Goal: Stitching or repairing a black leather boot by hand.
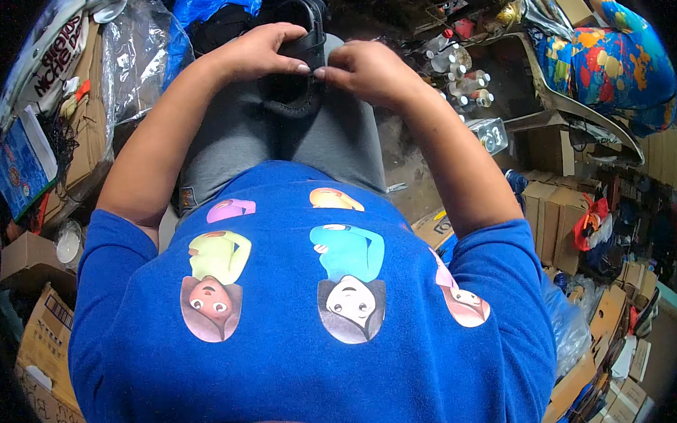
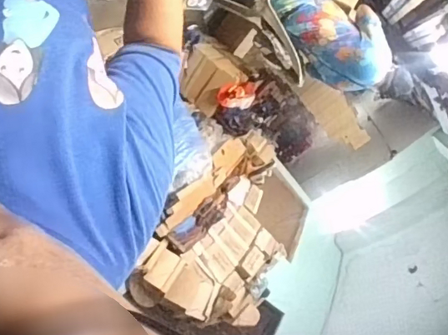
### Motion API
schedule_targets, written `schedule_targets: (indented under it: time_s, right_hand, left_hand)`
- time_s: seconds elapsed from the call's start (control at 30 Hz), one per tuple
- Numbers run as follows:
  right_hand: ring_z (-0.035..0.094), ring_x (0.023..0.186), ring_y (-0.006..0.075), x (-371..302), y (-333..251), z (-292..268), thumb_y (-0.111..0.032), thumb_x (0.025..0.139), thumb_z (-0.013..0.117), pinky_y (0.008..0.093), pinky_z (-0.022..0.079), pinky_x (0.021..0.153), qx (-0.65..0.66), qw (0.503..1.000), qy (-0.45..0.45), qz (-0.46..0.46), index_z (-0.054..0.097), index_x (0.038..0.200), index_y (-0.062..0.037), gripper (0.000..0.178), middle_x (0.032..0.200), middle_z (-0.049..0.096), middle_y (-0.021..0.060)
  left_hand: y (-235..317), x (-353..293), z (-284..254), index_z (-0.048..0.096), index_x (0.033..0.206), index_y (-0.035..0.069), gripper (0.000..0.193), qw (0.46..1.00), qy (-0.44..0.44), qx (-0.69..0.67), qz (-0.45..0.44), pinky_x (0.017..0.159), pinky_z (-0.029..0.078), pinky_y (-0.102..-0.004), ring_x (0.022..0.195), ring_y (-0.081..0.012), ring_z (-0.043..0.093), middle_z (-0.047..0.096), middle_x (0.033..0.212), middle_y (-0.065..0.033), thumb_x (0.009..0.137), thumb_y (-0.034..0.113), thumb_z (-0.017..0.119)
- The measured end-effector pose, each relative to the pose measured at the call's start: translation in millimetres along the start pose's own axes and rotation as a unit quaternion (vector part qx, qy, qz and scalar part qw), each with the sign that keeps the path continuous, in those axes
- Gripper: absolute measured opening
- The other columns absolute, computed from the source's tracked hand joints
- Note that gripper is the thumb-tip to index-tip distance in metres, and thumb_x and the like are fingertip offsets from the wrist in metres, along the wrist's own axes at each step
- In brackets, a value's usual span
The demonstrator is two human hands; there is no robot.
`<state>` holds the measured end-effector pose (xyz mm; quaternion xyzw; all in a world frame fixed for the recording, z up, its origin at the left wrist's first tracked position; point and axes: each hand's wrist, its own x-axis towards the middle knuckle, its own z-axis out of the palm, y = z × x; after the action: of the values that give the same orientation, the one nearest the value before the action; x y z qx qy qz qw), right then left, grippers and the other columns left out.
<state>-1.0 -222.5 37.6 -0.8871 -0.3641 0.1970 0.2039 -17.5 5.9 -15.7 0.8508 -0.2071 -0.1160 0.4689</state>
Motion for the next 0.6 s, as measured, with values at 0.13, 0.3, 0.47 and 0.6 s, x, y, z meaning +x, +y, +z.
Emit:
schedule_targets:
  time_s: [0.13,0.3,0.47,0.6]
  right_hand:
    - [0.062,0.071,0.0314,4.8,-6.7,-4.1,-0.025,0.087,0.062,0.0394,0.048,0.067,0.059,0.995,-0.077,-0.004,0.066,0.095,-0.0019,0.024,0.079,0.063,0.0207]
    - [0.041,0.065,0.0104,-17.0,-0.2,-0.6,-0.016,0.09,0.061,0.0303,0.039,0.059,0.115,0.991,-0.059,0.017,0.051,0.078,0.0026,0.024,0.066,0.041,0.004]
    - [0.04,0.065,0.0072,-47.7,-9.9,-10.5,-0.016,0.089,0.064,0.0273,0.036,0.057,0.312,0.949,0.022,0.04,0.048,0.072,-0.001,0.028,0.066,0.041,-0.0001]
    - [0.051,0.069,0.011,-52.2,-13.8,-17.9,-0.013,0.089,0.066,0.0279,0.043,0.063,0.242,0.966,0.091,0.006,0.063,0.088,-0.0016,0.012,0.077,0.055,0.0022]
  left_hand:
    - [-4.5,4.0,4.6,0.061,0.102,0.0,0.038,0.998,-0.015,-0.03,0.046,0.081,0.048,-0.0353,0.089,-0.024,0.064,0.067,0.093,-0.0148,0.075,0.022,0.078]
    - [-8.4,1.5,11.8,0.06,0.096,0.0,0.039,0.995,0.038,0.045,0.081,0.081,0.047,-0.0381,0.094,-0.0314,0.062,0.064,0.094,-0.0165,0.075,0.027,0.078]
    - [-9.9,-0.8,8.1,0.062,0.102,0.004,0.043,0.997,0.039,0.049,0.036,0.083,0.048,-0.0405,0.097,-0.0346,0.06,0.062,0.1,-0.0179,0.072,0.03,0.079]
    - [3.4,-13.6,9.4,0.059,0.11,0.006,0.052,0.982,0.169,0.073,0.045,0.088,0.048,-0.0399,0.102,-0.0338,0.059,0.058,0.108,-0.0155,0.068,0.027,0.082]
